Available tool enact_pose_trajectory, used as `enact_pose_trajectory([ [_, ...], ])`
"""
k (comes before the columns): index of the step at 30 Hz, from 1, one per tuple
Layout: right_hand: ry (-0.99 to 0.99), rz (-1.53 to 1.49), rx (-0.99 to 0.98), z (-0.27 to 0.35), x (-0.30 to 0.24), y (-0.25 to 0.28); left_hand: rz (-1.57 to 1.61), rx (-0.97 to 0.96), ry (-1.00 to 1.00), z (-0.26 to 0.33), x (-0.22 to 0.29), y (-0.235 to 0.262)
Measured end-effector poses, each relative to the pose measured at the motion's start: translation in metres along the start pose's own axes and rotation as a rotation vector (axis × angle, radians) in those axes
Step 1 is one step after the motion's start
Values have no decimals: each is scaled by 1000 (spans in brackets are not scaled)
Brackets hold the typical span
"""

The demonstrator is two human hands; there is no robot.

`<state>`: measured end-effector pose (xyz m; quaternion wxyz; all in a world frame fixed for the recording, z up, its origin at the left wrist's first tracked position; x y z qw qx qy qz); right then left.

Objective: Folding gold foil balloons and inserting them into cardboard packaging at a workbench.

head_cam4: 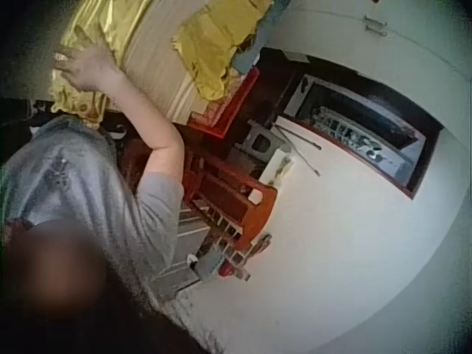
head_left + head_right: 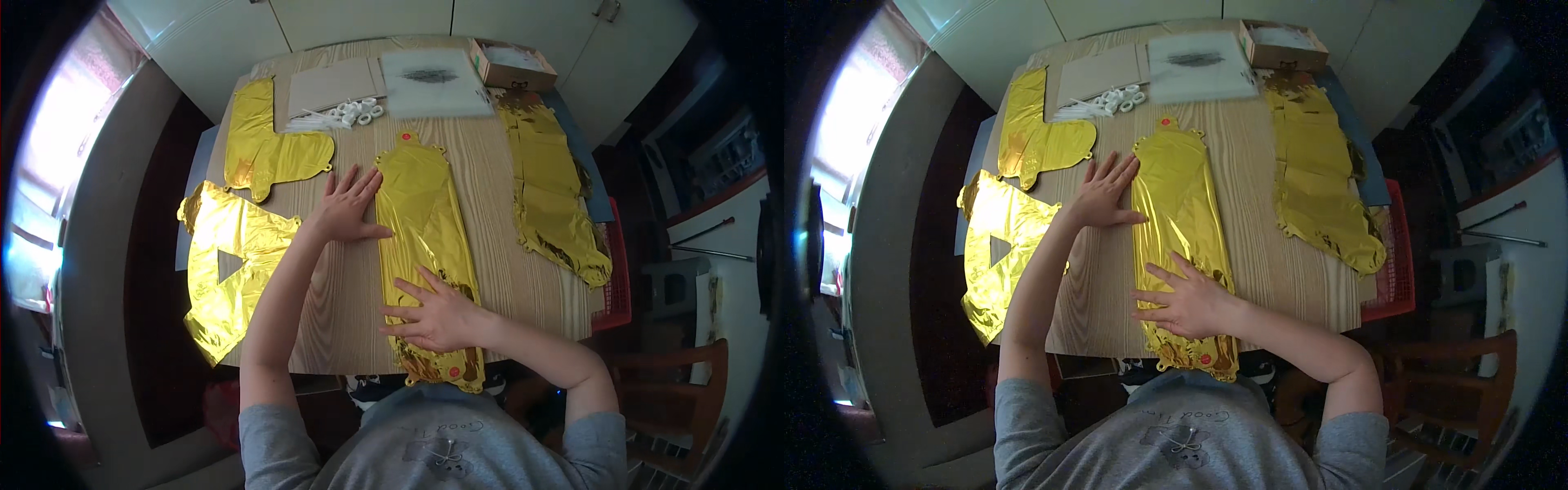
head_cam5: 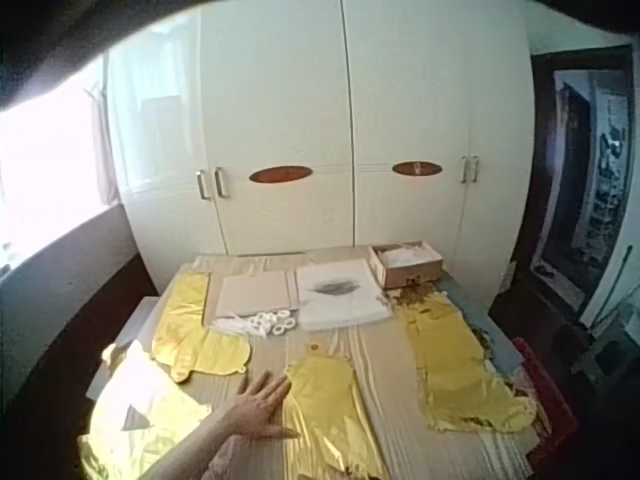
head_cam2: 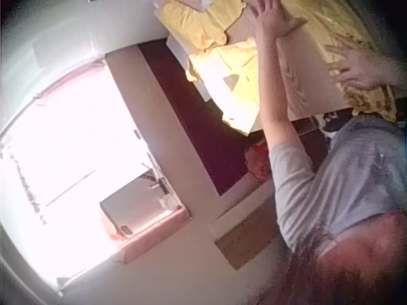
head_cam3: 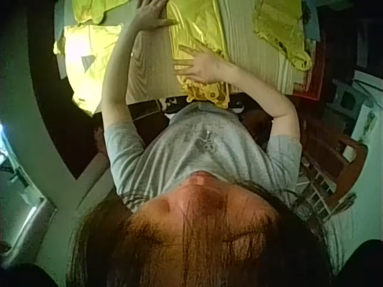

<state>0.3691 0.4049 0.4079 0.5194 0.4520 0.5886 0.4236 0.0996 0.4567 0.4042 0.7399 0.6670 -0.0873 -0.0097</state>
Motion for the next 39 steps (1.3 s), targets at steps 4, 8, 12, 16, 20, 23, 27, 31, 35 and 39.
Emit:
enact_pose_trajectory([
  [4, 10, -25, -65, 5, -4, -1, -10, 25, 17, -3, -3, -3],
  [8, 32, -12, -104, 8, -6, -1, -13, 104, 38, -4, 0, -5],
  [12, 41, -8, -84, 10, -5, -3, -199, 248, 46, -4, 9, -8],
  [16, 48, 20, -62, 12, -4, -5, -112, 207, -83, 27, 52, -3],
  [20, 52, 21, -69, 12, -5, -4, -17, 133, -86, 38, 61, -4],
  [23, 58, 20, -78, 11, -6, -1, -7, 141, -30, 29, 47, -3],
  [27, 57, 8, -61, 12, -7, 0, 24, 134, 22, 15, 35, -4],
  [31, 64, -42, -64, 10, -4, 0, 85, 163, 51, 13, 33, -9],
  [35, -109, -396, 90, -8, 34, 6, 79, 177, 79, 13, 30, -14],
  [39, -484, -300, 358, -47, 120, 42, 99, 146, 105, 19, 31, -8],
])
Point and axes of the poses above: each hand's wrist, its own z-axis away from the middle knuckle, its own y-axis out of the back of the hand, x = y × z, the point moved 1 cm from there along -z, towards the middle knuckle, and after that the axes turned 3 degrees about z, right-handed, at the moved point
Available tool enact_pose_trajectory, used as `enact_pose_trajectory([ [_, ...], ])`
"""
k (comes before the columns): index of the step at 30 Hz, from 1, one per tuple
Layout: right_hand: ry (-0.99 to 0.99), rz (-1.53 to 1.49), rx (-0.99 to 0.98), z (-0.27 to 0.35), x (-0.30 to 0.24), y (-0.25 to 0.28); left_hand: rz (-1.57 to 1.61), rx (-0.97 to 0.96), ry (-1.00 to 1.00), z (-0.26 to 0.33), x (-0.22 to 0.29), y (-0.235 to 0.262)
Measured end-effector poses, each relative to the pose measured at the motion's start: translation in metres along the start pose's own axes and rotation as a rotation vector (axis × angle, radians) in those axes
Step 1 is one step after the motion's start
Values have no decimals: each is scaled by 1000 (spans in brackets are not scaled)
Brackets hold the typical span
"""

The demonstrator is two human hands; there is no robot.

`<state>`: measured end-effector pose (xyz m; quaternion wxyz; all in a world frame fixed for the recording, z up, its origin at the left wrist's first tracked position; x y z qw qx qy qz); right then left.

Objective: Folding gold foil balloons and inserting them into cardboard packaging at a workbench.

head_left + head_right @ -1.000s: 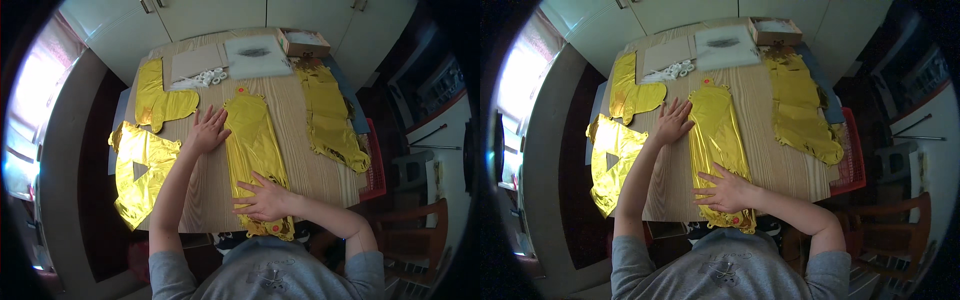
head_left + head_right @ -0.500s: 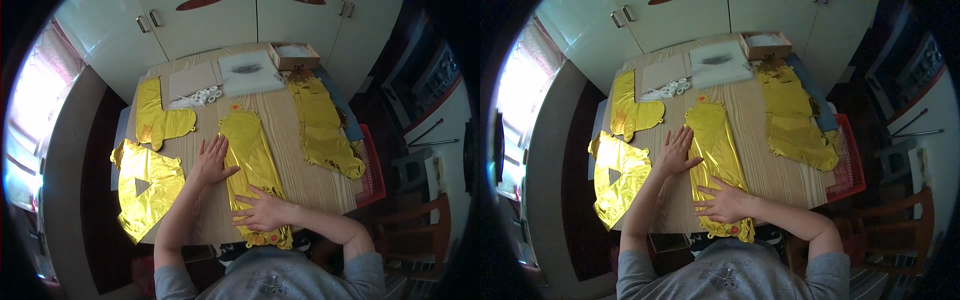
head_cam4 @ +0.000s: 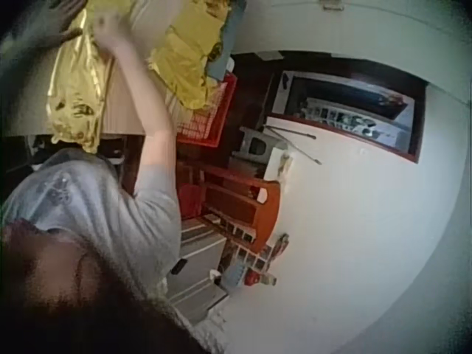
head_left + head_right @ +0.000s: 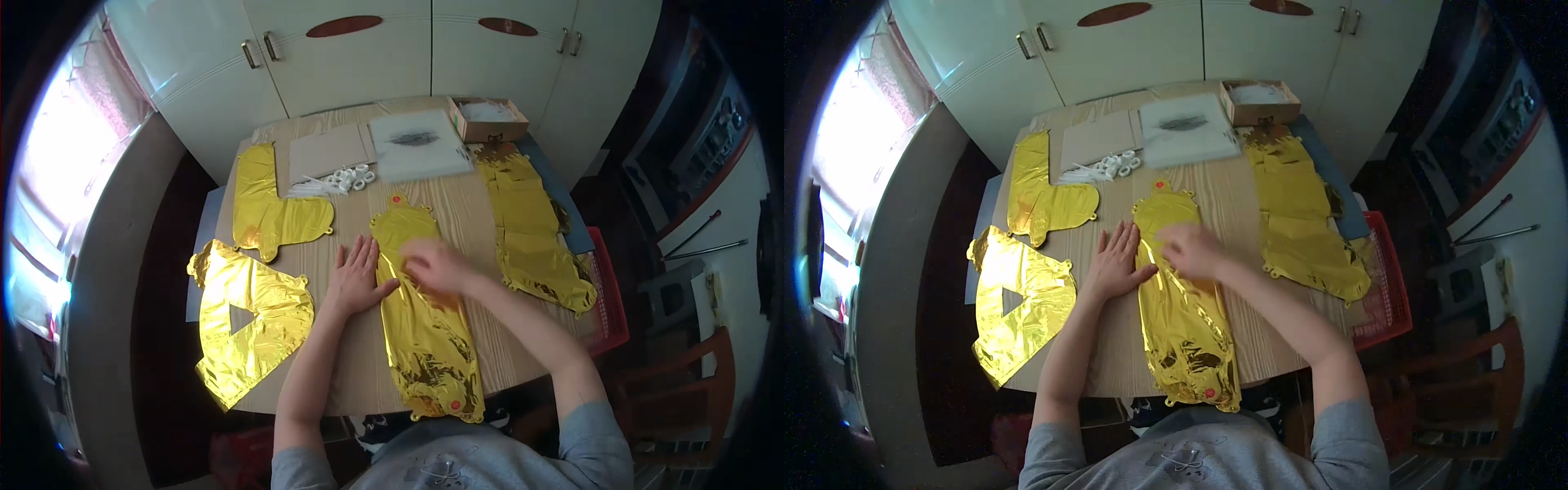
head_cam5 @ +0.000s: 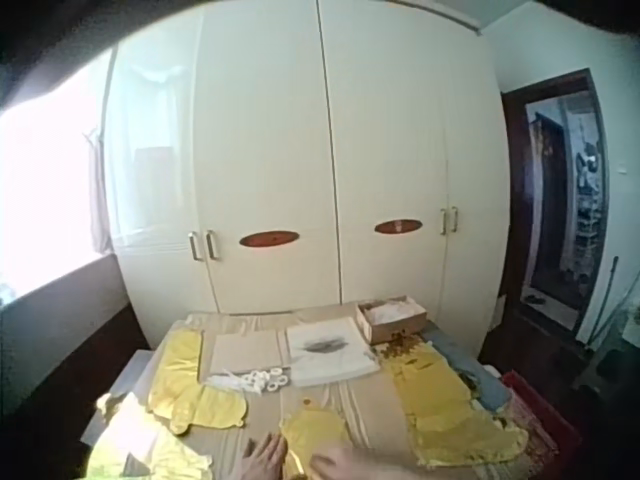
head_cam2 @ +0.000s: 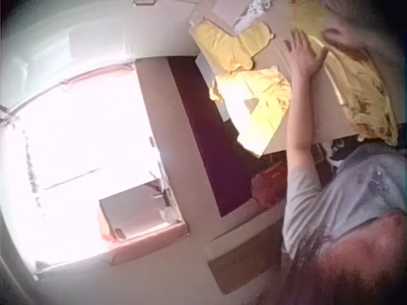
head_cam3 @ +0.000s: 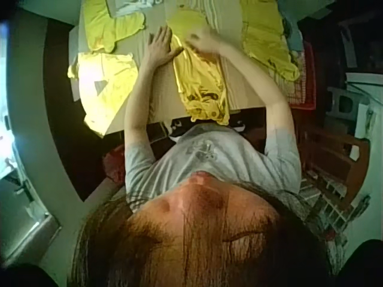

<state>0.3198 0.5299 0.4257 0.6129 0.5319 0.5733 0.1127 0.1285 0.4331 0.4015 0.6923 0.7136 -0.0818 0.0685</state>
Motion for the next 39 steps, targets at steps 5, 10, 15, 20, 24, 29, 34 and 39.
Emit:
enact_pose_trajectory([
  [5, -73, 158, 239, -62, 103, -4, 17, 23, -42, -8, 4, -3],
  [10, -83, 253, 78, -75, 113, -11, 17, 50, -30, -1, 0, -5],
  [15, -107, 206, 11, -69, 108, -8, 7, 44, -24, -1, 0, -4],
  [20, -79, 214, 30, -63, 107, -10, -1, 48, -26, -2, 2, -5],
  [24, -75, 217, 26, -62, 100, -9, -11, 55, -24, -2, 1, -4],
  [29, -8, 186, 86, -62, 109, -11, -19, 47, -25, -4, 2, -5],
  [34, -44, 124, 121, -72, 99, -5, -24, 72, -19, -2, 1, -7],
  [39, -177, 246, 37, -94, 94, 2, -39, 55, -8, -4, 2, -7],
])
Point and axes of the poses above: each hand's wrist, its own z-axis away from the middle knuckle, its own y-axis out of the back of the hand, x = y × z, the point moved 1 cm from there along -z, towards the middle knuckle, and after that the axes turned 3 degrees about z, right-handed, at the moved point
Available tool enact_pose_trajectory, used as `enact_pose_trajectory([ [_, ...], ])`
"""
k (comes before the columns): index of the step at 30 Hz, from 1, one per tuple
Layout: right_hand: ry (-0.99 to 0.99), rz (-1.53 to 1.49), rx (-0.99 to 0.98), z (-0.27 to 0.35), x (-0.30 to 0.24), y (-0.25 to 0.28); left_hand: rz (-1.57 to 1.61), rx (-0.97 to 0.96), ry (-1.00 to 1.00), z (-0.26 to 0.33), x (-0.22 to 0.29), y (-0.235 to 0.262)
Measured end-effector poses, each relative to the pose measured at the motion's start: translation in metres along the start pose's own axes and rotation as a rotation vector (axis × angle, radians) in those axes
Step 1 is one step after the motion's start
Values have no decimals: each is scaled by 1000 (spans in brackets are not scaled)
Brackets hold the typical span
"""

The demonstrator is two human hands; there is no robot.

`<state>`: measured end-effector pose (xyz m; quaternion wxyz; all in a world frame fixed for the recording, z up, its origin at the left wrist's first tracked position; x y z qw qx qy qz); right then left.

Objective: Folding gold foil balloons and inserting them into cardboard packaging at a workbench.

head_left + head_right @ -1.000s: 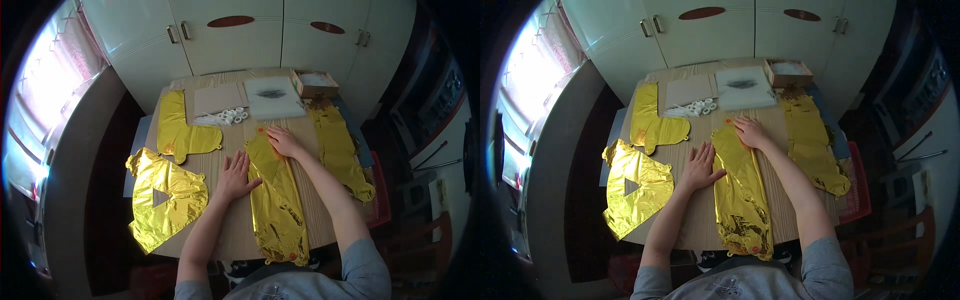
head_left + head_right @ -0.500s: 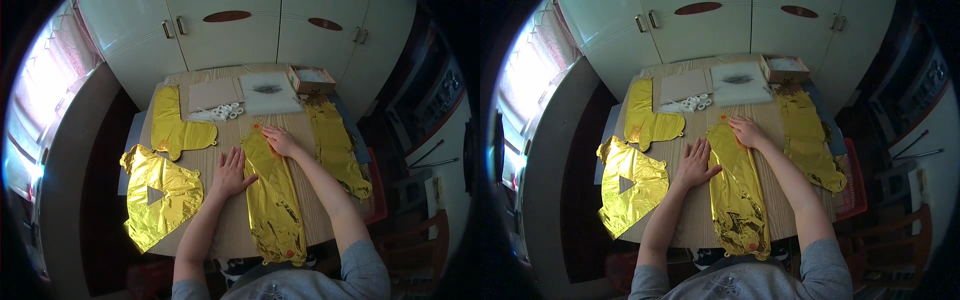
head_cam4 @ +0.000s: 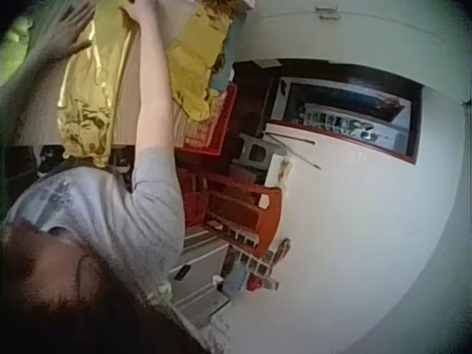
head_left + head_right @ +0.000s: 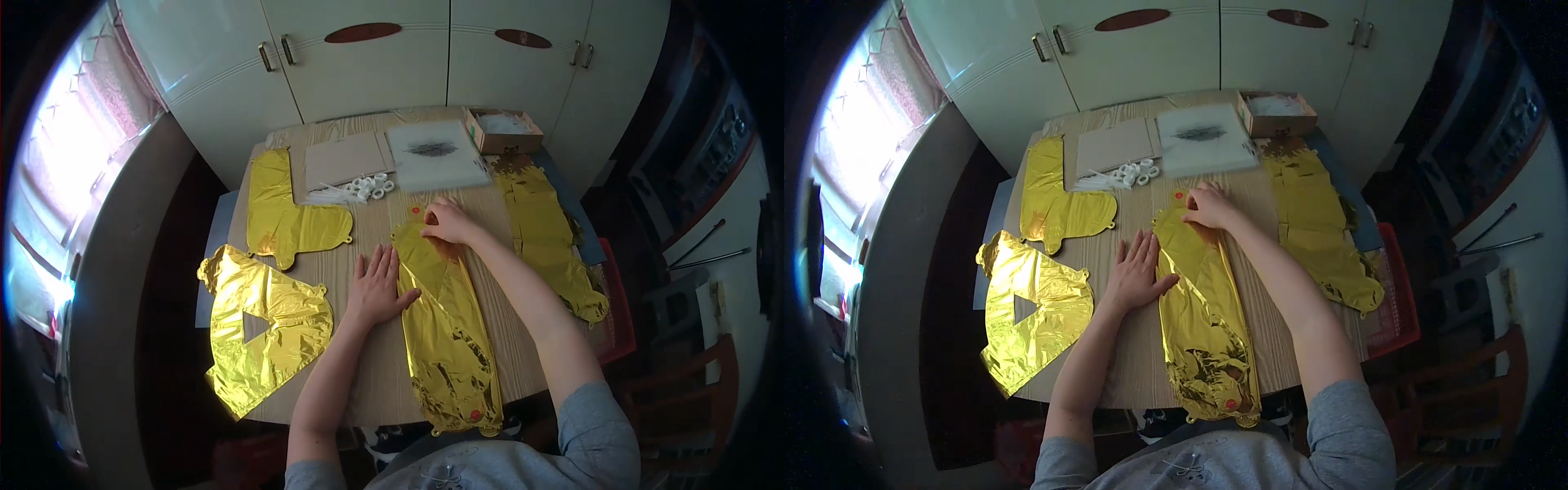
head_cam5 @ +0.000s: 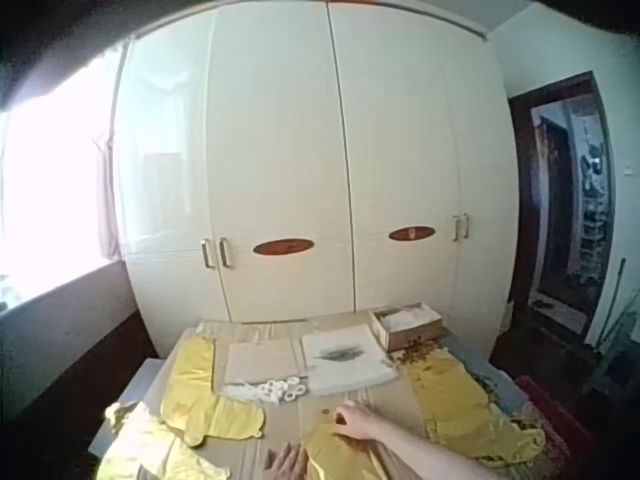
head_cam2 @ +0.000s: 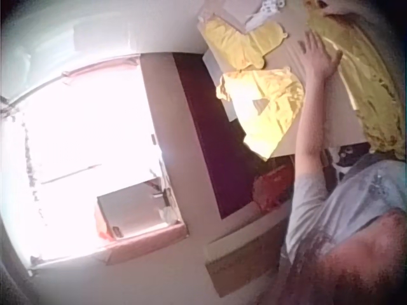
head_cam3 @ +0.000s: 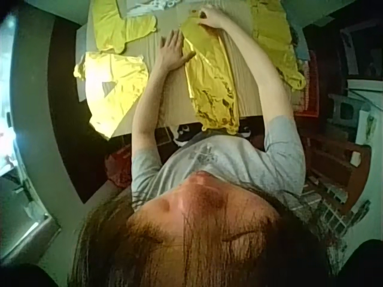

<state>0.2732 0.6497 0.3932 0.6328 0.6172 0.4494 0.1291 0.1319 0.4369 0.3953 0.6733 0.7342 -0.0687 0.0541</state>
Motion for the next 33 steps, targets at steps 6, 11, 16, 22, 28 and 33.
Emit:
enact_pose_trajectory([
  [6, -106, 121, -260, -10, -8, 16, 10, -15, -3, 0, 2, 3],
  [11, -107, 131, -296, -11, -14, 21, 7, -15, 3, 1, 0, 2],
  [16, -117, -6, -262, -17, -3, 13, 23, -10, -6, 1, 1, 4],
  [22, -81, -76, -245, -25, -1, 11, 19, -8, -3, 1, 0, 3],
  [28, -95, -14, -123, -32, 5, 5, 22, -9, -9, 0, 0, 4],
  [33, 20, -34, -22, -31, 10, -3, 16, -3, -14, 1, -1, 1],
])
Point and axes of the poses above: each hand's wrist, its own z-axis away from the middle knuckle, its own y-axis out of the back of the hand, x = y × z, the point moved 1 cm from there along -z, towards the middle knuckle, and after that the axes turned 3 degrees about z, right-handed, at the moved point
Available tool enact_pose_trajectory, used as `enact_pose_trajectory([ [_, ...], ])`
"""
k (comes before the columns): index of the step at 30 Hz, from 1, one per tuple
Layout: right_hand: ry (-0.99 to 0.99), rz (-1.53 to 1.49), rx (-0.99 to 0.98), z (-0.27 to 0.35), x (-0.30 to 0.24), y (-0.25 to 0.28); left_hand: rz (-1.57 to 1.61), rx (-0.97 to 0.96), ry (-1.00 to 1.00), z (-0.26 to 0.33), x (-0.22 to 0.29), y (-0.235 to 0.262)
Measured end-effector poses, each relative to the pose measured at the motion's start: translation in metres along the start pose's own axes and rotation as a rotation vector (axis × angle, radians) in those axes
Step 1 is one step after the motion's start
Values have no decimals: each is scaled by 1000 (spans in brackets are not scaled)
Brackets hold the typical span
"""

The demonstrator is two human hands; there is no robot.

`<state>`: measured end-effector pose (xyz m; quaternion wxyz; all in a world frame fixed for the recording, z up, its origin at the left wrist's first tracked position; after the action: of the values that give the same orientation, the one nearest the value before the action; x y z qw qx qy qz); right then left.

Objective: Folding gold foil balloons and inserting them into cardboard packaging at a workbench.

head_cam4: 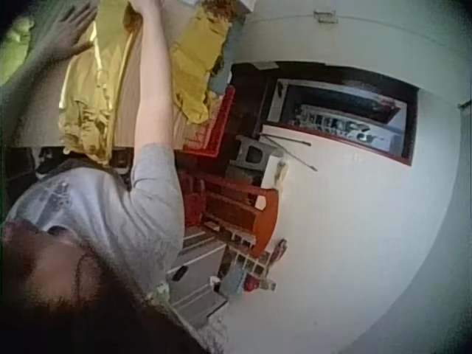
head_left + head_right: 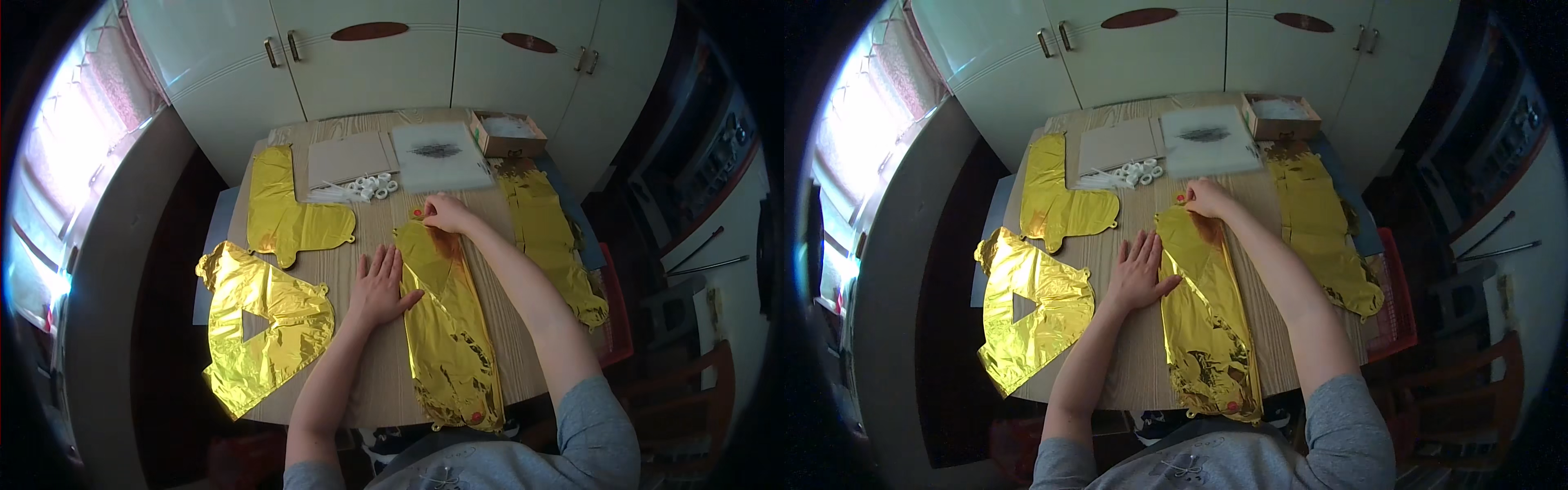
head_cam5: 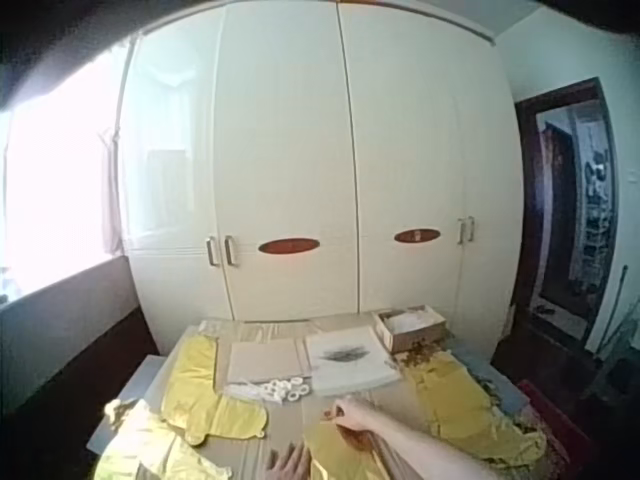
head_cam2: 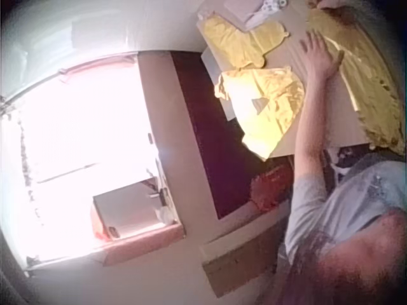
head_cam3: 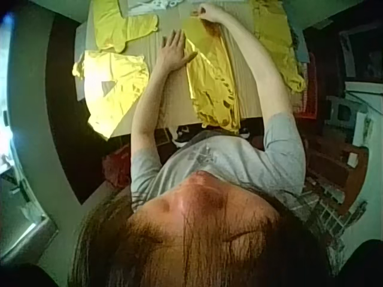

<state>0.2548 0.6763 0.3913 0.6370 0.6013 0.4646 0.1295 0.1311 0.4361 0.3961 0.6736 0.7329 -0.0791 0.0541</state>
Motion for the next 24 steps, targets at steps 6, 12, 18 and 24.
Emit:
enact_pose_trajectory([
  [6, -27, -77, -104, 2, -5, 3, 3, -1, 11, -1, 0, 0],
  [12, -50, -126, -110, 8, -7, 7, -3, 5, 14, -1, 0, -1],
  [18, -25, -57, -91, 17, -11, 11, -17, 21, 15, -1, 0, -2],
  [24, -66, -43, -102, 20, -15, 15, -18, 9, 18, -1, 1, 0],
])
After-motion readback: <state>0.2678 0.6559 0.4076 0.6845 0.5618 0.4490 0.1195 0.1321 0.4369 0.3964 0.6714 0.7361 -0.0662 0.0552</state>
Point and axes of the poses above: each hand's wrist, its own z-axis away from the middle knuckle, its own y-axis out of the back of the hand, x = y × z, the point moved 1 cm from there along -z, towards the middle knuckle, and after that the axes turned 3 degrees about z, right-handed, at the moved point
